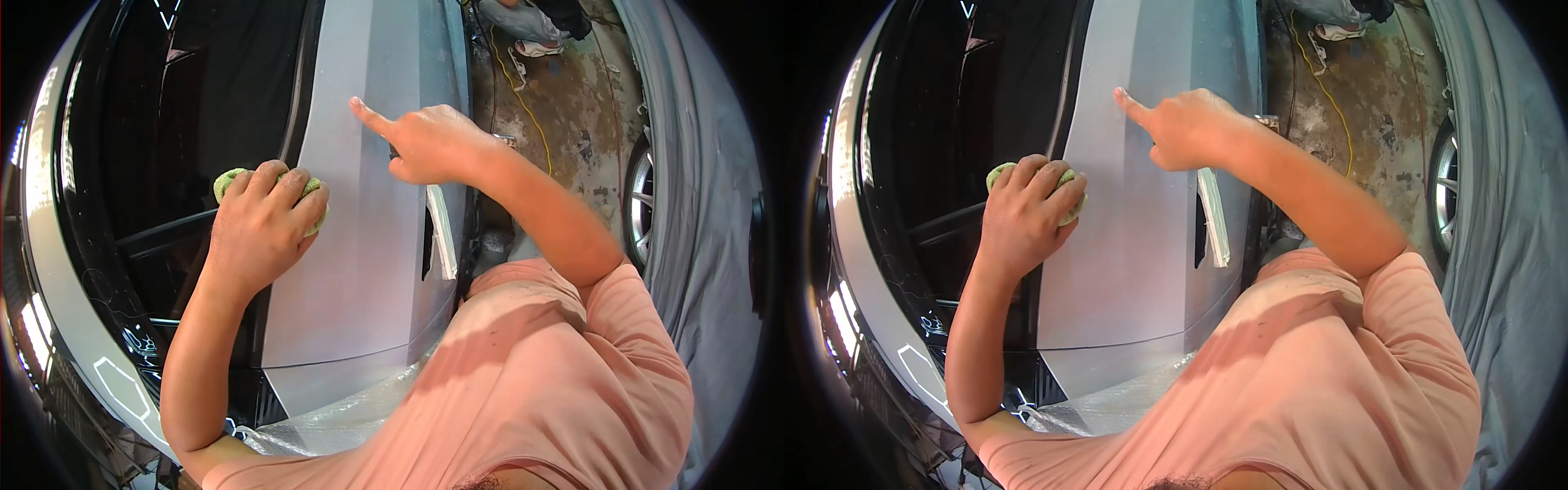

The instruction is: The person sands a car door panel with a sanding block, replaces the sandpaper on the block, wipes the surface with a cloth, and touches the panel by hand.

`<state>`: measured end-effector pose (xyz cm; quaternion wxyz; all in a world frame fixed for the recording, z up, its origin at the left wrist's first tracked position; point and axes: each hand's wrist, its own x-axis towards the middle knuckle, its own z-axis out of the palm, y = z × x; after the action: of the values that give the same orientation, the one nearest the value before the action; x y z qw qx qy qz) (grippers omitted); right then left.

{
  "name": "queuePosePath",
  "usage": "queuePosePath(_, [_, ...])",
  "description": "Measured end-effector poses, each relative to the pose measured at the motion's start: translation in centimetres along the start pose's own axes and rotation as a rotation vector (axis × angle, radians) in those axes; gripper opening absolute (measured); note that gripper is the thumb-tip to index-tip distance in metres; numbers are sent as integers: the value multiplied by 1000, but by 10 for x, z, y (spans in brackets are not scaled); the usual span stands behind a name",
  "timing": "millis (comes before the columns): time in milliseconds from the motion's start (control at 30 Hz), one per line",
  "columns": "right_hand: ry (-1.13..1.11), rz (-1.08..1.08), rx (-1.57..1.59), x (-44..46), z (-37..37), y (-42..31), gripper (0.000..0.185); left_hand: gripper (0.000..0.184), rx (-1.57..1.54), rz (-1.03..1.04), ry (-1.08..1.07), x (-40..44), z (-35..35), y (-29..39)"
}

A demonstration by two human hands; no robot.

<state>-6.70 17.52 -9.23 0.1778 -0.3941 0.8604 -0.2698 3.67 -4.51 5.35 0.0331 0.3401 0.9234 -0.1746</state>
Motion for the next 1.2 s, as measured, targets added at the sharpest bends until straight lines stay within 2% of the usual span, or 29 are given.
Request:
queuePosePath(333, [-97,-46,-58,-19,10,-17,93,55,-8,4,-8,0,-1,0])
queuePosePath(533, [-144,-93,54,-36,25,-33,96,55,-8,-4,7,-1,1,-1])
queuePosePath(833, [159,-20,-16,-19,26,-3,95,50,6,10,14,-2,2,-1])
queuePosePath(1200, [50,30,-40,-4,3,-5,94,47,2,-7,-13,-3,2,-1])
